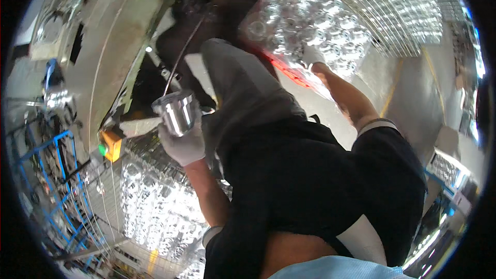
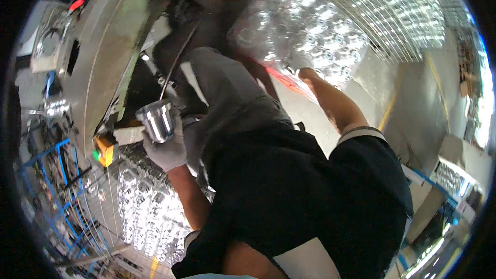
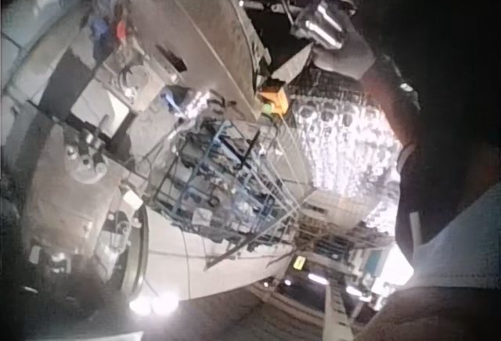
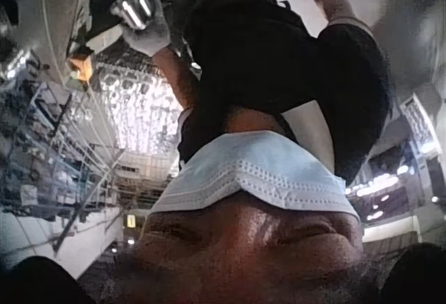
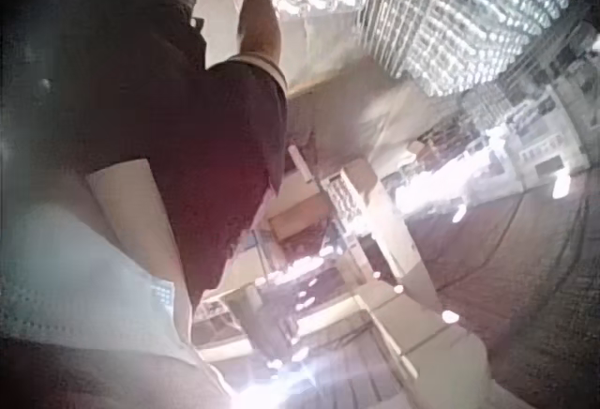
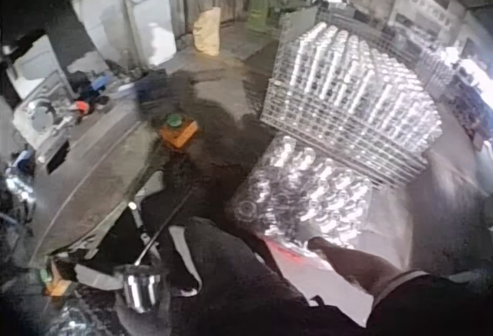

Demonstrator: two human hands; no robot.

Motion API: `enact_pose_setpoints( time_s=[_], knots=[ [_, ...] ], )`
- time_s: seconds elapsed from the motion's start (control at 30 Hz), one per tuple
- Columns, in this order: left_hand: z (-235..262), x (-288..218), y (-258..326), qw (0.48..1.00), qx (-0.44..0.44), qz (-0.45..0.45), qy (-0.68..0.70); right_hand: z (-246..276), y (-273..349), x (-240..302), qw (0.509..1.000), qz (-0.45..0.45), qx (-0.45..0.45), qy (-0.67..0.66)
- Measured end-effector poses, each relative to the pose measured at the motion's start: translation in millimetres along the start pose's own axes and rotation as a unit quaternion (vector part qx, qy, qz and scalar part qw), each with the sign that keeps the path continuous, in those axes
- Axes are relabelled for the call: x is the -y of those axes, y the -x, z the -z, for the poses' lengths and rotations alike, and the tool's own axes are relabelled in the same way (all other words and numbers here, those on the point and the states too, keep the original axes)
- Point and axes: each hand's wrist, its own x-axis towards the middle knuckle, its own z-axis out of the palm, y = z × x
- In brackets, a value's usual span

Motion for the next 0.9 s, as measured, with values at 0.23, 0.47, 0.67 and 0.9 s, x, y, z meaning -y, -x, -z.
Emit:
enact_pose_setpoints(
  time_s=[0.23,0.47,0.67,0.9],
  knots=[
    [9.9,-9.6,-14.5,0.994,0.050,-0.068,-0.071,-44.9,-46.7,-62.9,0.991,0.042,0.042,-0.116],
    [-29.2,-44.8,-34.0,0.988,0.077,-0.106,0.078,-11.4,-33.4,-47.1,0.982,0.015,0.017,-0.186],
    [-87.9,-109.4,-100.2,0.948,0.203,-0.240,0.054,2.2,-22.6,37.1,0.930,0.124,-0.077,-0.338],
    [-157.2,-187.0,-239.2,0.971,0.067,-0.229,0.014,19.8,10.6,133.3,0.950,0.262,-0.044,-0.166]
  ],
)
